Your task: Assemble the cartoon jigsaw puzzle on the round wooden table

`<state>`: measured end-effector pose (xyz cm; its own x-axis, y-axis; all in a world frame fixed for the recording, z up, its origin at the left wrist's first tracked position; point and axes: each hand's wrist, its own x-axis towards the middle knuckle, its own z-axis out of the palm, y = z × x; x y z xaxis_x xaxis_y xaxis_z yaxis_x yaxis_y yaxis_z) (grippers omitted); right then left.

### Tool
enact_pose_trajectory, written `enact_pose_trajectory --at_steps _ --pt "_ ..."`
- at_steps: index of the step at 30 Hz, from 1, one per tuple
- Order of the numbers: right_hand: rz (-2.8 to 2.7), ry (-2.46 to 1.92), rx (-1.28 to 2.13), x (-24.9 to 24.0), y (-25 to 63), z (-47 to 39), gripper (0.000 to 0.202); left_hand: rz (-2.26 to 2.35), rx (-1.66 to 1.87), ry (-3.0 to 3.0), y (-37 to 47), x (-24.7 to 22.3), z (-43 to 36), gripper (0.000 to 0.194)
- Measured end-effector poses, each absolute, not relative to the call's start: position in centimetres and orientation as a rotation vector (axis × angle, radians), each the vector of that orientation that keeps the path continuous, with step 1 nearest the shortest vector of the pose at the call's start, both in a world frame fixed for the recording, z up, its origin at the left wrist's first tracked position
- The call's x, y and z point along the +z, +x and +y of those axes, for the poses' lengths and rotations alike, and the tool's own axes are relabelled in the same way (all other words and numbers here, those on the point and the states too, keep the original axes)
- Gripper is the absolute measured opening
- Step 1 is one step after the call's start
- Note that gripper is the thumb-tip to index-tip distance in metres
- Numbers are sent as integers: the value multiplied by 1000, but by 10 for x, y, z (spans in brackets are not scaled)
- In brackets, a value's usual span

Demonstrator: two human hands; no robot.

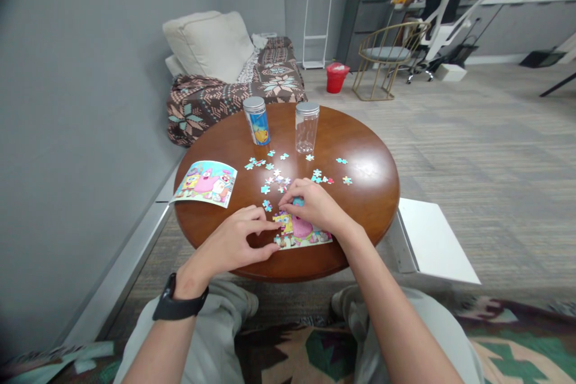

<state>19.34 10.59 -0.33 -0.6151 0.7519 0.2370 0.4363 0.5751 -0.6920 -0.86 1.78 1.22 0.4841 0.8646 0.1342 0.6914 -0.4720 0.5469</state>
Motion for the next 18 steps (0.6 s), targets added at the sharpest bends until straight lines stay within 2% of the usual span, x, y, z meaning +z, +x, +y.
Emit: enact_pose_trajectory --at_steps 3,10,18 --pt "-2268 -940 827 -3 194 105 7 1296 555 2320 -8 14 18 30" --pt "-2033 -1001 1023 -2 197 105 29 1278 566 2341 -8 13 17 29" --pt "-1867 -1030 1028 2 200 102 34 1308 534 2347 -8 13 17 34"
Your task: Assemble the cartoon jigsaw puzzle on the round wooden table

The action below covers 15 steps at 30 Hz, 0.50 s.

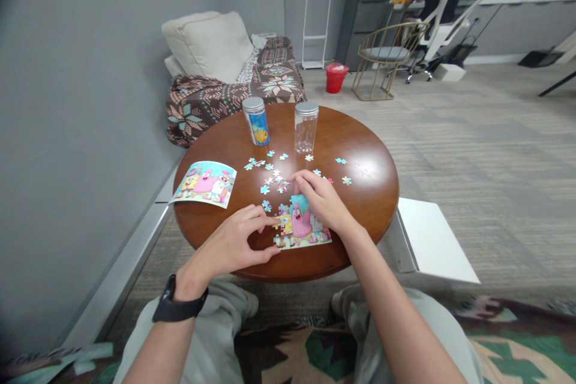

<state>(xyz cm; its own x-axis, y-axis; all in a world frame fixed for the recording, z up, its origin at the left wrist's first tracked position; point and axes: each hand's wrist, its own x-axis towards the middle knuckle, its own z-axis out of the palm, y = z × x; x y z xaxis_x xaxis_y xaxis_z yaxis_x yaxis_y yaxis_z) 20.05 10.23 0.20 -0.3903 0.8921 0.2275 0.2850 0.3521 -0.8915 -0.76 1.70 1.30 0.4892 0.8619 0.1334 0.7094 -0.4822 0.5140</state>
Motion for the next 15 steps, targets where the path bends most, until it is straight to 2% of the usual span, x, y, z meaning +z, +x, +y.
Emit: enact_pose_trajectory --at_steps 3,8,12,15 --pt "-1744 -1066 975 4 207 106 31 1312 535 2335 -8 13 16 35" --pt "-1615 -1247 703 4 225 116 22 1362 588 2294 -7 12 15 31" --pt "-1631 -1393 495 -1 249 125 24 1721 677 2151 -5 9 18 16" --pt "-1665 -1504 417 -8 266 130 24 2000 645 2043 -1 9 22 17"
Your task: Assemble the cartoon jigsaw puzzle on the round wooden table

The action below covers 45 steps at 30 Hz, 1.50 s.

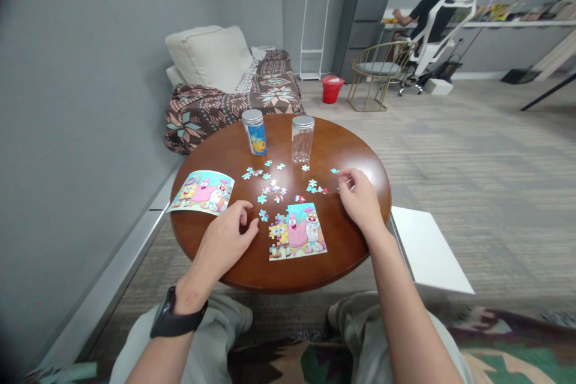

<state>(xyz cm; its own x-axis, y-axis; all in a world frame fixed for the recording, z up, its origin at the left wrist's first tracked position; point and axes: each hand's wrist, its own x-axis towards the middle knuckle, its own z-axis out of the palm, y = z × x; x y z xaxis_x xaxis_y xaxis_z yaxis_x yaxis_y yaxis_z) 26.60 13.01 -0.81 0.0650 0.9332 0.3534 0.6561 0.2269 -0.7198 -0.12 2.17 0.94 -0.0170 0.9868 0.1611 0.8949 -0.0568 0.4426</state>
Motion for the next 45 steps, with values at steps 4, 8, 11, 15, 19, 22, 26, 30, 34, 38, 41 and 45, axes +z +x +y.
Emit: enact_pose_trajectory --at_steps 4,8,11,15,19,22,26,30,34,38,41,45 --pt "-1684 -1561 423 -16 275 134 23 2117 468 2043 5 15 28 24" --pt "-1734 -1507 384 -18 270 132 23 2231 348 2023 11 19 38 23" --pt "-1786 -1473 379 -18 261 130 23 2297 306 1986 15 19 43 17" --pt "-1821 -1461 377 -19 254 128 22 2309 301 1977 17 17 44 12" --pt "-1765 -1481 347 -20 255 129 22 2276 341 2047 16 12 41 9" --pt "-1654 -1511 333 -20 258 129 24 2243 385 2079 15 12 38 10" --pt "-1473 -1559 342 -21 263 129 25 2167 429 2089 12 17 34 7" --pt "-1330 -1552 349 -25 265 131 23 2093 463 2064 7 15 33 8" --pt "-1293 -1471 463 -28 263 133 21 2061 486 2099 3 9 35 12" --pt "-1213 -1357 632 -28 261 132 20 2100 478 2043 3 7 37 8" --pt "-1171 -1330 685 -27 261 132 22 2061 510 2074 2 8 38 10" --pt "-1185 -1343 643 -27 261 133 23 1895 627 2171 0 6 38 20"
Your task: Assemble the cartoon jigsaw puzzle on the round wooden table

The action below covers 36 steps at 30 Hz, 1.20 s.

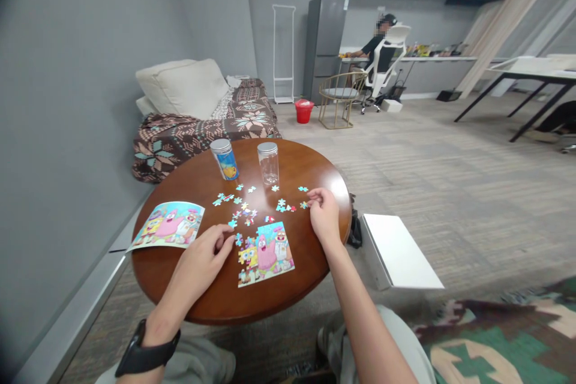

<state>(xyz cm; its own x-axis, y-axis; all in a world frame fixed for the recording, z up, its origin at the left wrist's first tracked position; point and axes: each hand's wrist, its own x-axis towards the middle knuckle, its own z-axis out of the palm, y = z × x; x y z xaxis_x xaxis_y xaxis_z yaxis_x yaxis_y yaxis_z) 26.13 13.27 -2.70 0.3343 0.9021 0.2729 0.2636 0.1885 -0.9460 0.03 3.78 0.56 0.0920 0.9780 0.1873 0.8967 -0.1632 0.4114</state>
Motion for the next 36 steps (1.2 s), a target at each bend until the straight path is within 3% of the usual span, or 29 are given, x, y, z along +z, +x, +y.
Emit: enact_pose_trajectory --at_steps 6,14,24,36 --pt "-1175 -1330 639 -29 262 134 23 1738 620 2238 -1 1 38 27" --pt "-1235 -1324 622 -29 262 134 20 1871 518 2219 2 3 38 29" --pt "-2078 -1258 247 -20 245 119 13 1879 535 2240 2 1 38 31" --pt "-2069 -1291 306 -20 246 120 6 1885 551 2267 6 7 36 25"
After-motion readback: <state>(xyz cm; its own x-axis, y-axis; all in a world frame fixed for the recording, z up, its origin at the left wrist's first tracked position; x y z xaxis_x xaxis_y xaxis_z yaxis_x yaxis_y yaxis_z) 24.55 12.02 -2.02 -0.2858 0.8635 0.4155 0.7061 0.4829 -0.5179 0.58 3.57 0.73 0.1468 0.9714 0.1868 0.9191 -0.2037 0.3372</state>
